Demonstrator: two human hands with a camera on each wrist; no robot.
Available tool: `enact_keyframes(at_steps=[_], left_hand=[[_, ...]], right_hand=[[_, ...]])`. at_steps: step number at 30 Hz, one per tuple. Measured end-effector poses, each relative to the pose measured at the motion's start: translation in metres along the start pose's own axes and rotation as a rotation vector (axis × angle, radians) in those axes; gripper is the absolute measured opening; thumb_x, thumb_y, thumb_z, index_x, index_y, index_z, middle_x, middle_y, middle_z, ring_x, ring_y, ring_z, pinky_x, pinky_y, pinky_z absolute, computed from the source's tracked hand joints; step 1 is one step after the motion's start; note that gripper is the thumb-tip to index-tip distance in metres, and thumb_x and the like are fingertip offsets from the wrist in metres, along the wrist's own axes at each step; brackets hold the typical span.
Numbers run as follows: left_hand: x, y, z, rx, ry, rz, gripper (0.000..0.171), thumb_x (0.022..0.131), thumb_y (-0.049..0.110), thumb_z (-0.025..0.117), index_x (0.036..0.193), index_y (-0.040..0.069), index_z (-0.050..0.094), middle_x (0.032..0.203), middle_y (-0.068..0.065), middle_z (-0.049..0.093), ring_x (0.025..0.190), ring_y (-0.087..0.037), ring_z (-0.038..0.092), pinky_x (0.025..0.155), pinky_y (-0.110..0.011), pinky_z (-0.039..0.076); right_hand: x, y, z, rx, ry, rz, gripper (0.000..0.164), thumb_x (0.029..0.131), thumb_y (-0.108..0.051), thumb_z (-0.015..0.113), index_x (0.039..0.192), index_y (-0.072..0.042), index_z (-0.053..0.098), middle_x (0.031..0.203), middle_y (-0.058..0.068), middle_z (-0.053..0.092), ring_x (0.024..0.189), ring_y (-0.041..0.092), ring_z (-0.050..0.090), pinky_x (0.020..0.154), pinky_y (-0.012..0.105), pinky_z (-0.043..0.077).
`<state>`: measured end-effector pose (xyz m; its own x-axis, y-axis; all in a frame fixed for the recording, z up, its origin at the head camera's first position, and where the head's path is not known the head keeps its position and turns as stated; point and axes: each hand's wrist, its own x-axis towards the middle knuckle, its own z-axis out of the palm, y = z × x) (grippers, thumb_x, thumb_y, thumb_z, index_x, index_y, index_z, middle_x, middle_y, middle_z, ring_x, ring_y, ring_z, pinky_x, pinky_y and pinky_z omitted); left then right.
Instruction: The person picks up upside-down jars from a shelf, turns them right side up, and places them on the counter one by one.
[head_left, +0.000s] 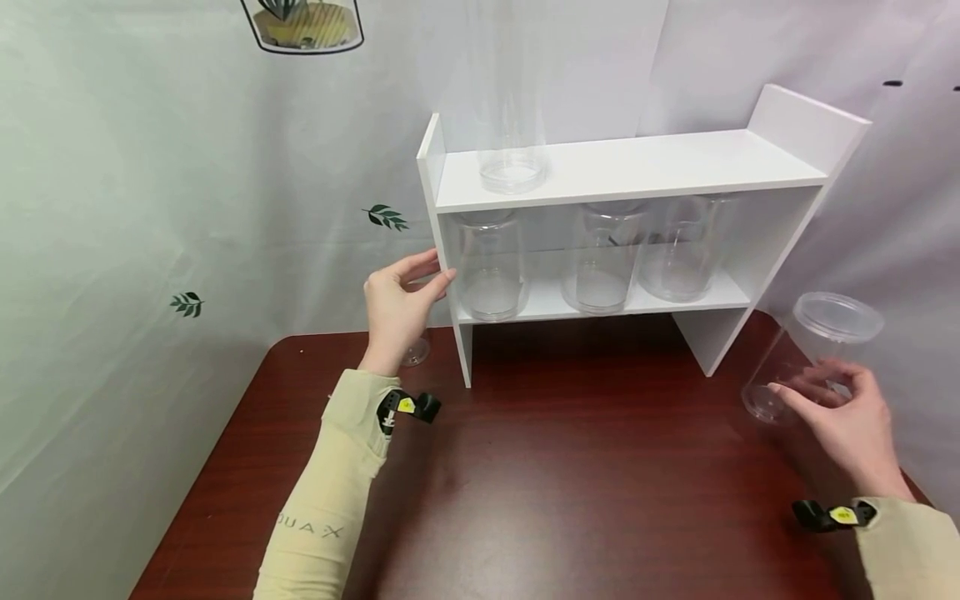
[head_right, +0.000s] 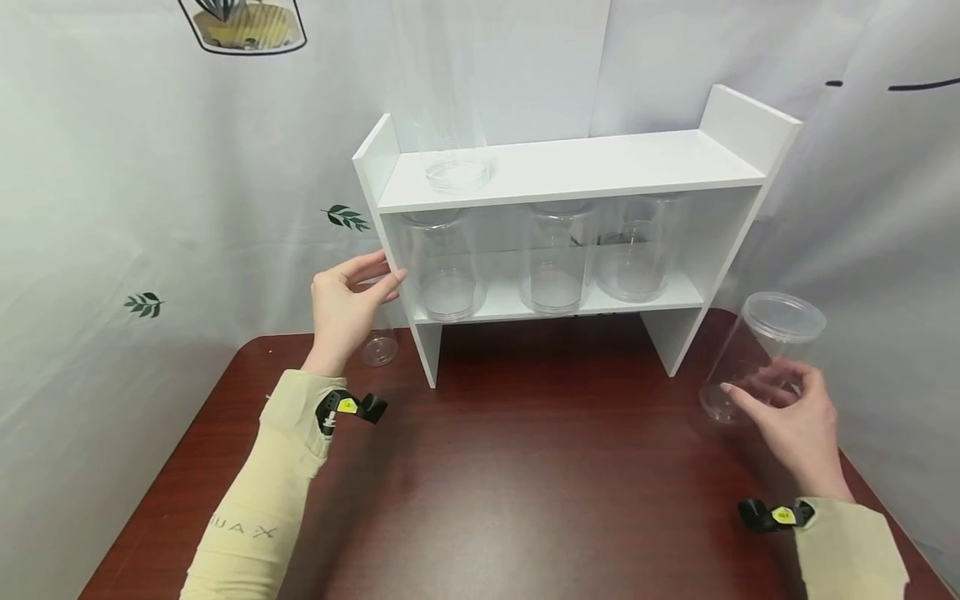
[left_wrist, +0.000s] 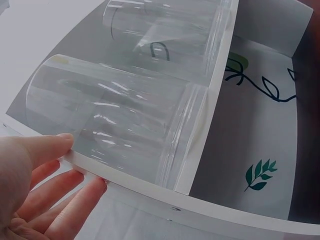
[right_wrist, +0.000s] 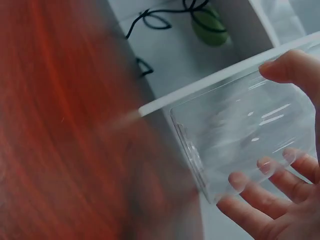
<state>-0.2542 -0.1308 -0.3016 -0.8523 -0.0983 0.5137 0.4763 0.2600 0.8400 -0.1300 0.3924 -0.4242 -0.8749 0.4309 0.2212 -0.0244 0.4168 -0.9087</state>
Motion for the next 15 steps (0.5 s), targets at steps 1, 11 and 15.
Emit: enact_keyframes(at_steps=[1,11,15], left_hand=[[0.0,0.0,0.0,0.001,0.0,-0.001,0.037,0.086,0.018,0.085,0.119,0.006,0.076,0.106,-0.012,0.075,0.082,-0.021,0.076,0.071,-0.028,0.062],[-0.001,0.0,0.0,0.02,0.0,-0.006,0.037,0.086,0.018,0.085,0.119,0.006,0.076,0.106,-0.012,0.075,0.081,-0.022,0.076,0.072,-0.028,0.062],[0.0,0.0,0.001,0.022,-0.002,-0.004,0.037,0.086,0.018,0.085,0.119,0.005,0.076,0.106,-0.013,0.075,0.08,-0.021,0.076,0.071,-0.028,0.062]], right_hand=[[0.001,0.004,-0.001,-0.018,-0.007,0.005,0.05,0.084,-0.011,0.085,0.114,-0.03,0.05,0.102,-0.025,0.06,0.083,-0.018,0.062,0.064,0.003,0.046],[0.009,0.027,0.0,-0.084,-0.02,0.05,0.05,0.085,-0.024,0.086,0.11,-0.036,0.044,0.087,-0.032,0.062,0.081,-0.022,0.057,0.068,0.004,0.037],[0.012,0.03,0.0,-0.121,-0.017,0.044,0.05,0.085,-0.026,0.085,0.109,-0.038,0.042,0.091,-0.032,0.058,0.081,-0.023,0.054,0.066,0.004,0.038]])
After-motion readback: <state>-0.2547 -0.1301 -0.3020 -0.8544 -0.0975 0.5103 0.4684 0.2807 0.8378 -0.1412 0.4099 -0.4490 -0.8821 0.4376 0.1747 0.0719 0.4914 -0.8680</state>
